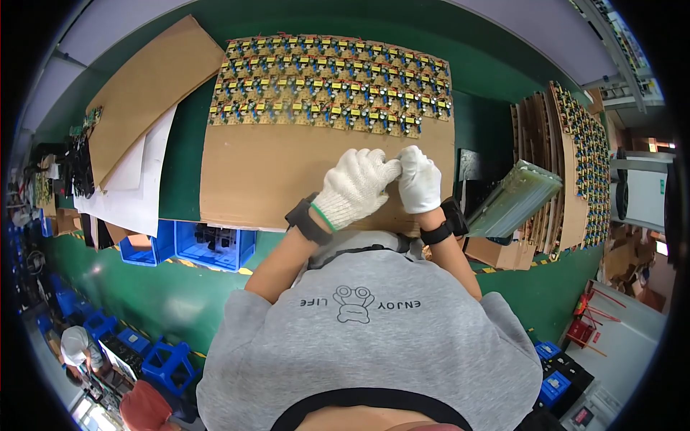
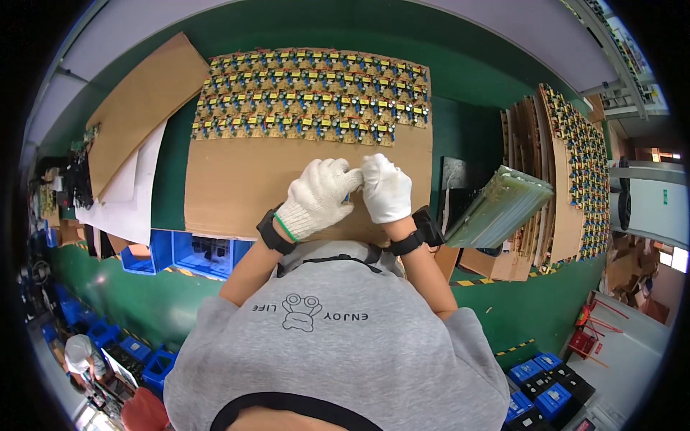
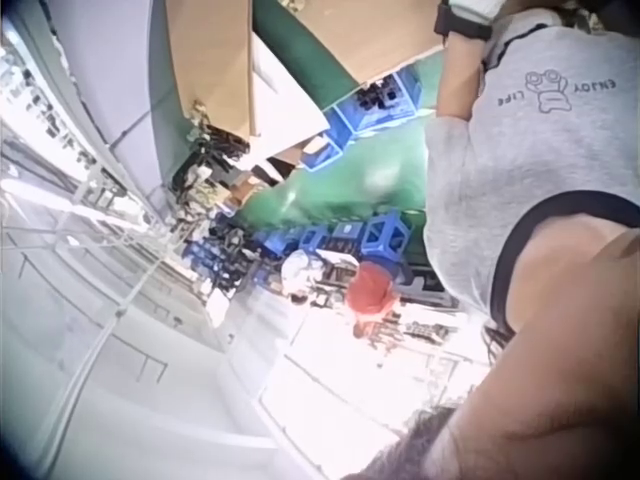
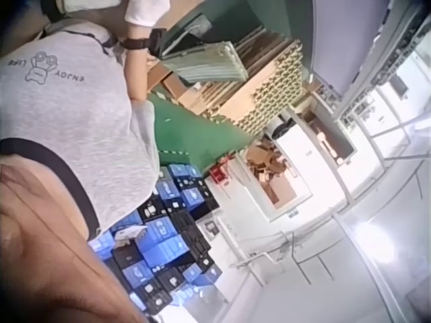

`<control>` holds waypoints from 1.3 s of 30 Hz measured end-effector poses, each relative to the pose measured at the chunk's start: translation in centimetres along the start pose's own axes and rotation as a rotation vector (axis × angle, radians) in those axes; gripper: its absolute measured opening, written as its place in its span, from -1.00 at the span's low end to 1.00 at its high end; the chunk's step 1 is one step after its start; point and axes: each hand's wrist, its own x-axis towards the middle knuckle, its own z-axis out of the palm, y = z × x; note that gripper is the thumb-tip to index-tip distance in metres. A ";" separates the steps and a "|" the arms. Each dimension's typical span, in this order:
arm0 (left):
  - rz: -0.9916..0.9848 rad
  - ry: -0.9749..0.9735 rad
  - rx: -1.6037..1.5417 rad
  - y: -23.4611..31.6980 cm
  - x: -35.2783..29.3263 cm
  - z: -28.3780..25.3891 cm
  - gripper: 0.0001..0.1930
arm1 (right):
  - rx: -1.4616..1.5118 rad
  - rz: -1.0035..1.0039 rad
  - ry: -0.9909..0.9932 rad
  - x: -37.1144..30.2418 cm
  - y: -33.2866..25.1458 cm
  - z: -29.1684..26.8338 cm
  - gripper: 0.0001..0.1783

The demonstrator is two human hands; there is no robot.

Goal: The person picks up circuit boards from a stack, inspects them, and places them onto a cardboard sheet. They then transfer the circuit boards one at a time into a green slotted rack.

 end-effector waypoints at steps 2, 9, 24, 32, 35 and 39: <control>0.034 -0.048 -0.139 -0.4 0.4 0.0 -0.63 | 0.393 0.354 -0.072 0.2 1.4 0.5 -0.60; -0.497 -0.161 -0.340 -1.3 -0.4 0.7 -0.35 | -0.289 0.108 0.103 1.4 4.4 -2.0 -0.62; -0.144 -0.019 0.015 -1.0 -1.4 2.9 -0.20 | -0.089 0.095 -0.126 3.9 9.1 -3.7 -0.40; -0.310 -0.078 -0.143 -2.6 -2.7 3.3 -0.10 | -0.108 -0.003 -0.102 5.5 9.4 -2.3 -0.37; -0.306 -0.091 -0.165 -2.8 -3.3 2.7 -0.12 | -0.139 0.027 -0.102 5.5 8.5 -2.5 -0.37; -0.394 -0.120 -0.107 -2.9 -4.7 1.6 -0.07 | -0.169 0.016 0.127 4.7 4.7 -3.5 -0.43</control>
